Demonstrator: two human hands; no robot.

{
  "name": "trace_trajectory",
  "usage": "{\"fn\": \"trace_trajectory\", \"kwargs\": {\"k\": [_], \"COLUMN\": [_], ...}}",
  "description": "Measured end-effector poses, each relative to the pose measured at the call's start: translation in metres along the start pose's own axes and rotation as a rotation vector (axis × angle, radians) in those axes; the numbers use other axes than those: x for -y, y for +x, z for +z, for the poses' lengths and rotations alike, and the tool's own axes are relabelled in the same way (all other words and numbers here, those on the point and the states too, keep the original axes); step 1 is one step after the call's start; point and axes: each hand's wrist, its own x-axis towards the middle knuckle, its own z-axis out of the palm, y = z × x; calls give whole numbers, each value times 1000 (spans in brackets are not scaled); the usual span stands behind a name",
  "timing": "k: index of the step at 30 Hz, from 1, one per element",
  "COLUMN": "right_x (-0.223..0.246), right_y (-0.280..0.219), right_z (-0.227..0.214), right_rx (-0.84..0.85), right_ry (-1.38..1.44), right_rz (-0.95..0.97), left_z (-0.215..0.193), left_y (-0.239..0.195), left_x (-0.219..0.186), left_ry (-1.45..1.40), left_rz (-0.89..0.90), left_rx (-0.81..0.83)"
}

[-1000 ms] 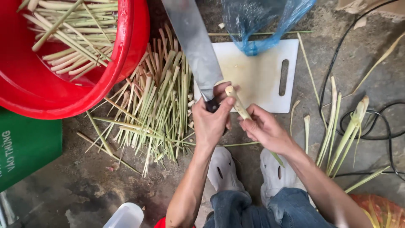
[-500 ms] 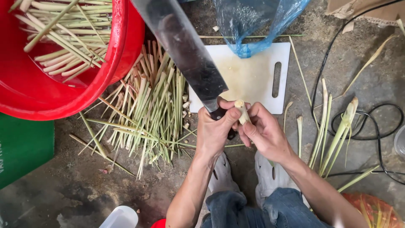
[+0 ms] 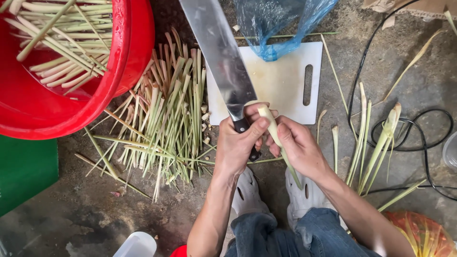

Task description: The person peels and trims lemongrass stalks with a knife and by hand, removes additional lemongrass stalks from a plastic bag, and cuts the ends of the stalks.

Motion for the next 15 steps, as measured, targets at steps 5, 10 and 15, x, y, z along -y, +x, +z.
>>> {"fn": "trace_trajectory", "kwargs": {"k": [5, 10, 15], "right_x": [2, 1, 2], "right_y": [-5, -3, -7], "right_z": [1, -11, -4], "right_rx": [-3, 118, 83], "right_ry": [62, 247, 297], "right_rz": [-138, -117, 24], "left_z": [2, -2, -6], "left_y": [-3, -8, -7], "left_x": [5, 10, 18], "left_ry": [7, -25, -81], "left_rz": [35, 40, 54], "left_rx": [-2, 64, 44]}}
